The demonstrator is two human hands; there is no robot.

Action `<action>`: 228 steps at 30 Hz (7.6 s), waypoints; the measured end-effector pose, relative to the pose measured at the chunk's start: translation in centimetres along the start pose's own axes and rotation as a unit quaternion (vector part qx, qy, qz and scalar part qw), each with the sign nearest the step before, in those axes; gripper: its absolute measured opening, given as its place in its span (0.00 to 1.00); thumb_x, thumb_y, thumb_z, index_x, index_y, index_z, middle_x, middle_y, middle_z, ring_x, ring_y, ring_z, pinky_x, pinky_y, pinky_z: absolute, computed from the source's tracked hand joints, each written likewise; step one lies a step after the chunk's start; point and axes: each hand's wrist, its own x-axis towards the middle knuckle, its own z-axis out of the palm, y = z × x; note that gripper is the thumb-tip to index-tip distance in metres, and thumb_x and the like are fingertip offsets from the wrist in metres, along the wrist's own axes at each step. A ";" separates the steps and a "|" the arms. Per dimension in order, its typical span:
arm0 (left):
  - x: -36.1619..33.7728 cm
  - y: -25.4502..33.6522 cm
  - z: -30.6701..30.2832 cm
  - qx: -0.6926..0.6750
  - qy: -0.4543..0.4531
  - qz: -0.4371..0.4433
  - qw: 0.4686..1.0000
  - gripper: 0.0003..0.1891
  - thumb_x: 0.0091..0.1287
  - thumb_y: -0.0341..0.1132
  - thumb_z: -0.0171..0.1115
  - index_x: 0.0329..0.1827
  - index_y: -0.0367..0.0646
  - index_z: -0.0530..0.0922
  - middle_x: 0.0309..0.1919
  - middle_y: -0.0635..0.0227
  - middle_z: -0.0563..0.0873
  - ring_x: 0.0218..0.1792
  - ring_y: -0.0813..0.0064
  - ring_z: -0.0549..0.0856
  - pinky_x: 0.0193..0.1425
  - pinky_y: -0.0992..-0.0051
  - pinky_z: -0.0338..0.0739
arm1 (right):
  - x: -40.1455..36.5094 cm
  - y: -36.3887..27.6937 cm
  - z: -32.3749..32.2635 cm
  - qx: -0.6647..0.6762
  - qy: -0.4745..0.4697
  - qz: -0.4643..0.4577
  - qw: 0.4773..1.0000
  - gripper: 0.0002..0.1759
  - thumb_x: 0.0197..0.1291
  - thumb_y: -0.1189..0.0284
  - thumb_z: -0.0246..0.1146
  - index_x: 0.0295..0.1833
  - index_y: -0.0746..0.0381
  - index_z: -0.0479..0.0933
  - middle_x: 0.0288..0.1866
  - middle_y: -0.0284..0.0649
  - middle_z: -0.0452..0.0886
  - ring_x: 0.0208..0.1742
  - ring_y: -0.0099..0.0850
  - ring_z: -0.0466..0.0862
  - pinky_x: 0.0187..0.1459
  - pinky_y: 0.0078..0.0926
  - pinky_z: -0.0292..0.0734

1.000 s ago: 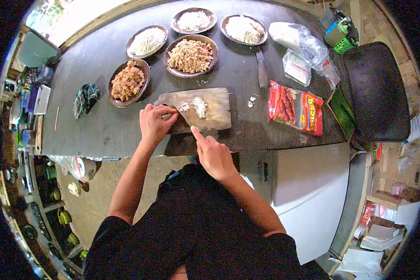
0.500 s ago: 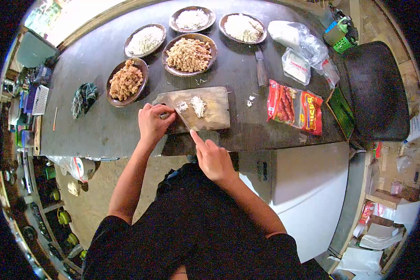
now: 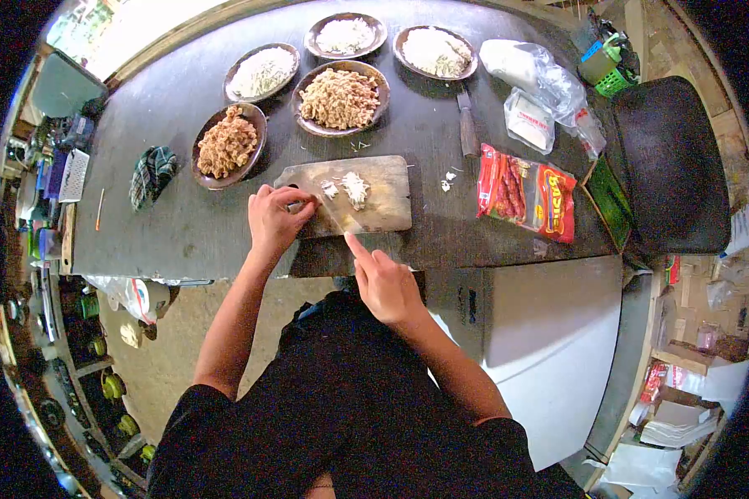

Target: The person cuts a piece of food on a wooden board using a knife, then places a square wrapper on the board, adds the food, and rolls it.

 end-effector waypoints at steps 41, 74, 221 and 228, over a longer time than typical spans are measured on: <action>0.3 0.2 -0.6 0.013 -0.026 -0.035 0.999 0.07 0.58 0.48 0.77 0.33 0.58 0.94 0.34 0.82 0.93 0.38 0.70 0.79 0.48 0.66 0.68 | 0.6 -0.1 0.6 -0.031 0.004 0.005 1.000 0.32 0.73 0.70 0.61 0.81 0.49 0.68 0.32 0.49 0.79 0.29 0.53 0.85 0.34 0.52 0.84; 0.0 -0.5 0.2 0.003 0.021 0.023 1.000 0.06 0.58 0.42 0.78 0.35 0.56 0.93 0.37 0.81 0.93 0.39 0.70 0.81 0.49 0.67 0.71 | 1.0 -0.1 0.8 -0.020 -0.008 -0.006 1.000 0.31 0.73 0.70 0.60 0.80 0.48 0.68 0.32 0.49 0.80 0.30 0.54 0.85 0.35 0.54 0.83; 0.3 -0.7 -0.5 -0.001 -0.019 -0.018 1.000 0.08 0.57 0.45 0.78 0.35 0.56 0.94 0.35 0.78 0.93 0.39 0.69 0.80 0.49 0.67 0.69 | 0.8 -0.4 1.2 -0.041 -0.007 -0.010 0.999 0.32 0.74 0.69 0.60 0.82 0.46 0.66 0.32 0.48 0.79 0.28 0.54 0.84 0.34 0.54 0.84; -0.1 -0.1 -0.8 -0.009 0.003 -0.023 1.000 0.07 0.57 0.45 0.79 0.35 0.57 0.94 0.35 0.79 0.93 0.39 0.69 0.80 0.49 0.66 0.68 | 0.8 0.0 1.1 -0.012 0.009 -0.010 1.000 0.32 0.74 0.69 0.60 0.82 0.46 0.66 0.31 0.48 0.78 0.29 0.53 0.84 0.34 0.53 0.83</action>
